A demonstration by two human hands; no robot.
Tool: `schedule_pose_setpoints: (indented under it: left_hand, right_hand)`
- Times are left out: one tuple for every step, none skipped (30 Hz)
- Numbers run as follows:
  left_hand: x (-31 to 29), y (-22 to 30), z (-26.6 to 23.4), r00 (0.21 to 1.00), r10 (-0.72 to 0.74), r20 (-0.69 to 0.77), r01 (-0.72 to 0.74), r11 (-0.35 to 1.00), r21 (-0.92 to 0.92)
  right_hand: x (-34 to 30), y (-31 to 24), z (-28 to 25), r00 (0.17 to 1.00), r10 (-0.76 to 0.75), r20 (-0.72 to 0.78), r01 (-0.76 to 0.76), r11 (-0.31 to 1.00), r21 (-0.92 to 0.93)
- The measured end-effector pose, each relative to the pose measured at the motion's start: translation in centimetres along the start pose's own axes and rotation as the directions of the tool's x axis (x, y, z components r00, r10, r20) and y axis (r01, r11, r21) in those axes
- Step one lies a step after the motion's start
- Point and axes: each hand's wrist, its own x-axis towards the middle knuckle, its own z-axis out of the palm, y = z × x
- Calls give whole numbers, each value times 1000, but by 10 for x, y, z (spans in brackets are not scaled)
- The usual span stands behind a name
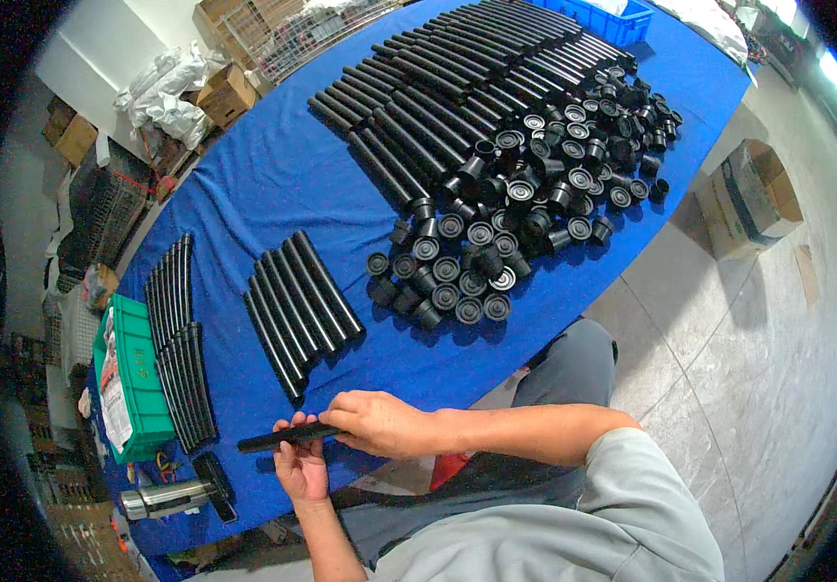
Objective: Attaching black end caps to black tubes on a table.
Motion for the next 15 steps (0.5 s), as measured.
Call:
schedule_pose_setpoints:
  left_hand:
    - [0, 1, 0, 1000, -13, 22, 13, 1000, -16]
    - [0, 1, -2, 1000, -13, 22, 13, 1000, -16]
    - [-1, 1, -4, 999, -6, 32, 6, 1000, -19]
    - [-1, 1, -5, 999, 3, 42, -2, 1000, -23]
    - [-1, 1, -6, 999, 4, 40, -3, 1000, -22]
    - [-1, 1, -5, 999, 13, 31, -13, 1000, -18]
    - [0, 0, -4, 1000, 20, 24, -20, 1000, -14]
    - [-1, 0, -3, 1000, 19, 25, -19, 1000, -13]
    - [-1, -1, -1, 1000, 19, 13, -19, 1000, 10]
    - [-1, -1, -1, 1000, 22, 1, -22, 999, 34]
    - [-1, 0, -3, 1000, 23, 1, -23, 999, 34]
    - [0, 0, -6, 1000, 14, 14, -14, 1000, 17]
    - [0, 0, -7, 1000, 5, 25, -5, 1000, 0]
    - [-1, 0, -8, 1000, 6, 24, -6, 1000, 0]
    - [-1, 0, -8, 999, 12, 31, -11, 1000, -8]
  right_hand:
    - [0, 1, 3, 999, -50, 11, 51, 996, -73]
    - [0, 2, 5, 995, -99, 25, 101, 984, -145]
    - [-1, 2, 5, 995, -99, 25, 101, 984, -144]
    - [0, -2, 1, 999, 3, 46, -1, 999, -39]
    - [2, -4, -3, 992, 101, 78, -106, 992, 64]
    - [5, -4, -6, 992, 100, 79, -105, 992, 66]
    - [7, -4, -10, 980, 164, 114, -177, 978, 113]
    - [8, -4, -12, 962, 225, 152, -249, 956, 157]
    - [4, 4, -4, 990, 127, 55, -133, 984, 122]
    - [2, 2, -1, 991, 125, 55, -131, 984, 122]
    - [1, 0, 1, 998, 54, 25, -56, 996, 69]
    - [2, -2, 2, 1000, -19, -1, 19, 1000, 14]
    - [2, -4, 1, 1000, -19, 0, 19, 1000, 15]
    - [2, -7, 0, 1000, 9, 14, -9, 999, 47]
    - [3, -9, -2, 999, 36, 28, -38, 996, 78]
